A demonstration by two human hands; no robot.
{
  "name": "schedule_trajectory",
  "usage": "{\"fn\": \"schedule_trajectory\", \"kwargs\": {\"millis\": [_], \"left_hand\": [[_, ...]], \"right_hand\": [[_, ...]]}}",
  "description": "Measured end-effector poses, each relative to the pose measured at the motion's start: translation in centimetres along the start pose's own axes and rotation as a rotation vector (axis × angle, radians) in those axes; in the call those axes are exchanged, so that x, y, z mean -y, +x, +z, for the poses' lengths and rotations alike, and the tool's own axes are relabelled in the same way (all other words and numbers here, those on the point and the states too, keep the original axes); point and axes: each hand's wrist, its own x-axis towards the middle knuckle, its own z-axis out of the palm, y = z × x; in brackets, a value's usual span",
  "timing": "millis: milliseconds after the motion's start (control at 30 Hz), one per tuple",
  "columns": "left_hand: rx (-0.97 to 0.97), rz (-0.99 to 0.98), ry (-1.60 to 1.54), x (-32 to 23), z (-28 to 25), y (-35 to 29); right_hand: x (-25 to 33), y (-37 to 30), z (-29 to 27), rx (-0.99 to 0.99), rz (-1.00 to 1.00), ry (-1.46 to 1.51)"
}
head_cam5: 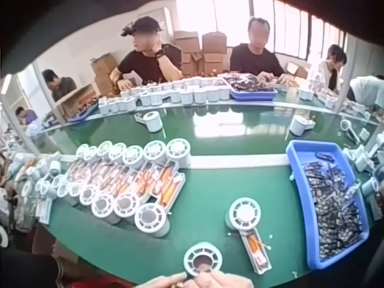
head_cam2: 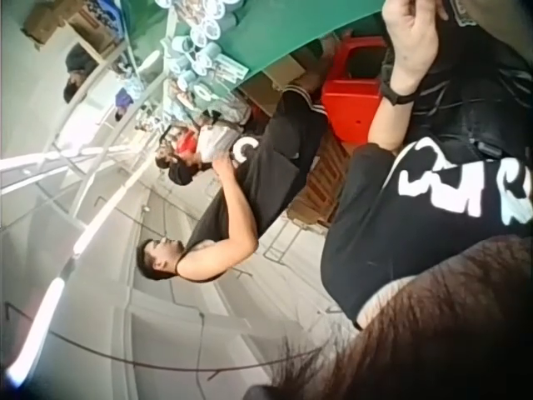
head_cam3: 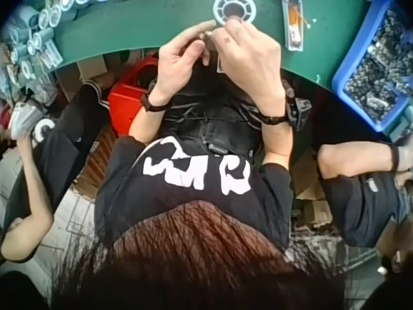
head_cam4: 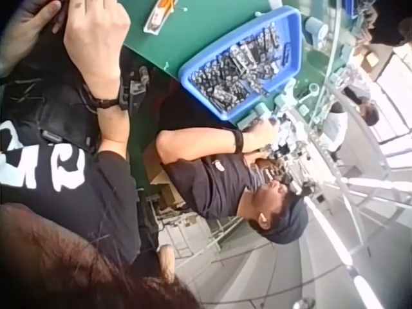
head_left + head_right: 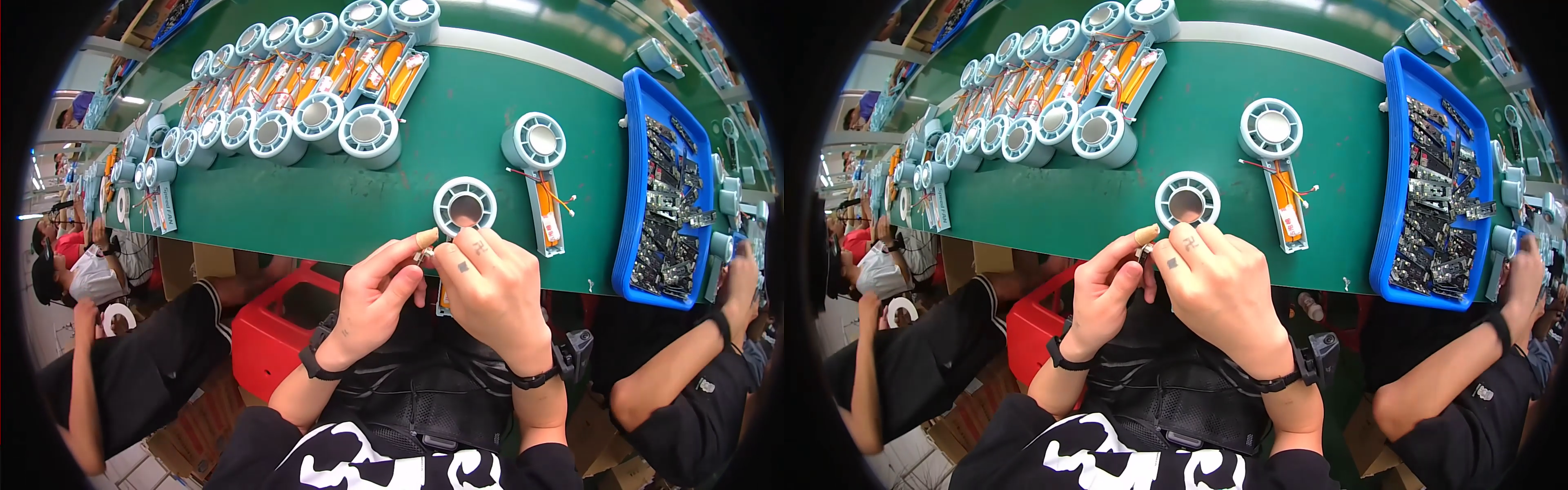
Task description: The person picks up a fan housing and a circuit board, connects the wires from the battery and motor to the board, and presses the board into the housing.
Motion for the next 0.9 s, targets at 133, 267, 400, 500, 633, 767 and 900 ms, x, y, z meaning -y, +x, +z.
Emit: {"fn": "schedule_trajectory", "kwargs": {"millis": [133,267,400,500,633,767,900], "left_hand": [[-0.035,0.020,-0.034,0.1,0.3,0.1],[-0.036,0.040,0.035,-0.3,0.2,0.2],[0.009,0.198,0.463,-0.7,-0.3,0.3],[0.011,0.095,0.327,-0.8,-0.5,0.3],[0.016,0.006,0.160,-0.6,-0.5,0.2],[0.016,-0.032,0.077,-0.7,-0.2,0.2],[0.025,-0.054,0.079,-0.7,-0.3,0.1]], "right_hand": [[0.1,0.0,0.1,-0.008,-0.004,0.004],[0.1,0.1,-0.2,0.037,0.007,-0.031],[0.1,0.3,-0.6,0.079,-0.007,-0.055],[-0.5,-0.2,-0.2,0.023,0.001,0.092],[-1.2,-0.5,0.2,-0.056,-0.014,0.200],[-1.5,-0.3,-0.1,-0.056,-0.056,0.225],[-1.9,-0.4,-0.1,-0.062,-0.091,0.225]]}}
